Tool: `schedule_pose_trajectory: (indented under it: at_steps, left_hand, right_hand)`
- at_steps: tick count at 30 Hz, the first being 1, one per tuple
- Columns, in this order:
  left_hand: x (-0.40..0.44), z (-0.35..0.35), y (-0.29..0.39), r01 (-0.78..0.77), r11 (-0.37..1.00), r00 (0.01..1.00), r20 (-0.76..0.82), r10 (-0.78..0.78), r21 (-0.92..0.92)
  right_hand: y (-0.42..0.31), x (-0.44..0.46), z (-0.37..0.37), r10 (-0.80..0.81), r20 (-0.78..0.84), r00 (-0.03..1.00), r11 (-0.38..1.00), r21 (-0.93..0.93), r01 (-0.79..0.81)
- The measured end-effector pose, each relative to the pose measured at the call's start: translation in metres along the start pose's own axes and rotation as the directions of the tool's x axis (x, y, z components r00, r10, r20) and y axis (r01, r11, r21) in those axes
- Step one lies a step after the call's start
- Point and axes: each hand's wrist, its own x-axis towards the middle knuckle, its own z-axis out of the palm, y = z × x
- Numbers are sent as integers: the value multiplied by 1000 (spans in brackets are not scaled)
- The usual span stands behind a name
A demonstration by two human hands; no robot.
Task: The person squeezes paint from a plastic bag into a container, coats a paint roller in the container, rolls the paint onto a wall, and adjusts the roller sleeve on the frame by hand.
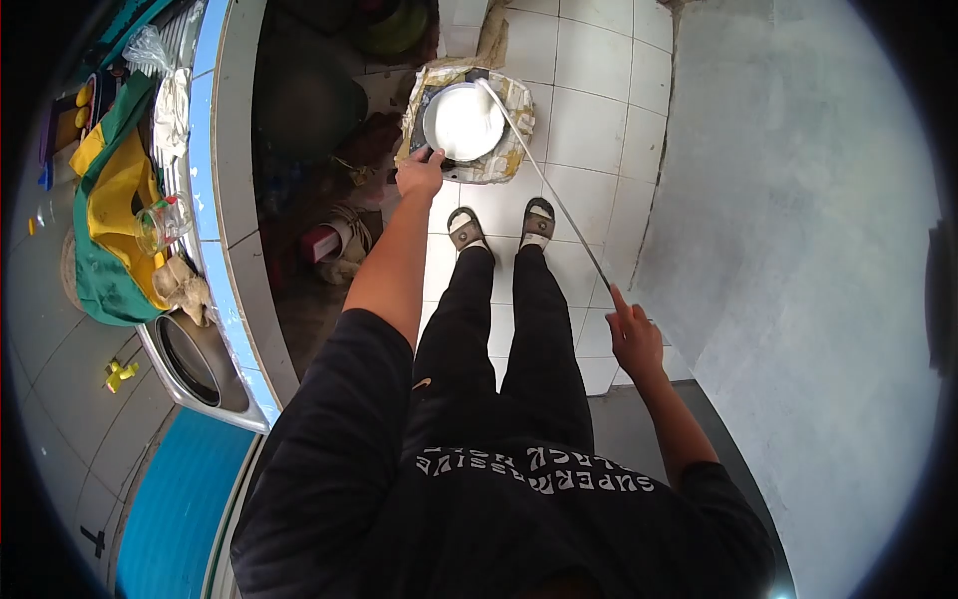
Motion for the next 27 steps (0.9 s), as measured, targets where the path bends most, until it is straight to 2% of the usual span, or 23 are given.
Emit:
schedule_pose_trajectory:
  at_steps: [2,4,6,9,11,14,15,19,24,27]
  left_hand:
    - [0,-3,2,9,1000,1000,6,-9,21]
    - [2,-6,4,12,999,1000,14,-13,42]
    - [2,-6,3,0,1000,999,47,0,-6]
    - [5,-4,-5,-12,996,996,83,20,-88]
    - [5,0,-7,-13,996,998,66,20,-93]
    - [2,-1,-3,4,996,999,47,1,-88]
    - [0,-2,-1,21,996,999,49,-17,-84]
    - [5,-2,-3,10,998,998,58,-6,-68]
    - [8,-4,-2,-10,1000,998,64,9,23]
    - [-3,-9,7,-13,999,998,62,10,39]
  right_hand:
    - [-10,18,8,-27,-15,1000,1000,9,27]
    - [-16,26,18,-97,-26,995,990,104,99]
    - [-17,20,23,-99,-12,995,985,141,99]
    - [-5,-7,23,-83,47,995,990,116,77]
    - [8,-22,16,-31,106,994,999,29,28]
    - [20,-23,9,3,51,999,1000,-5,-3]
    - [22,-15,14,-25,-4,1000,999,-23,25]
    - [7,33,29,-89,-33,995,995,38,90]
    - [7,25,38,-102,11,995,993,57,101]
    - [30,-6,28,-94,39,995,995,-19,95]
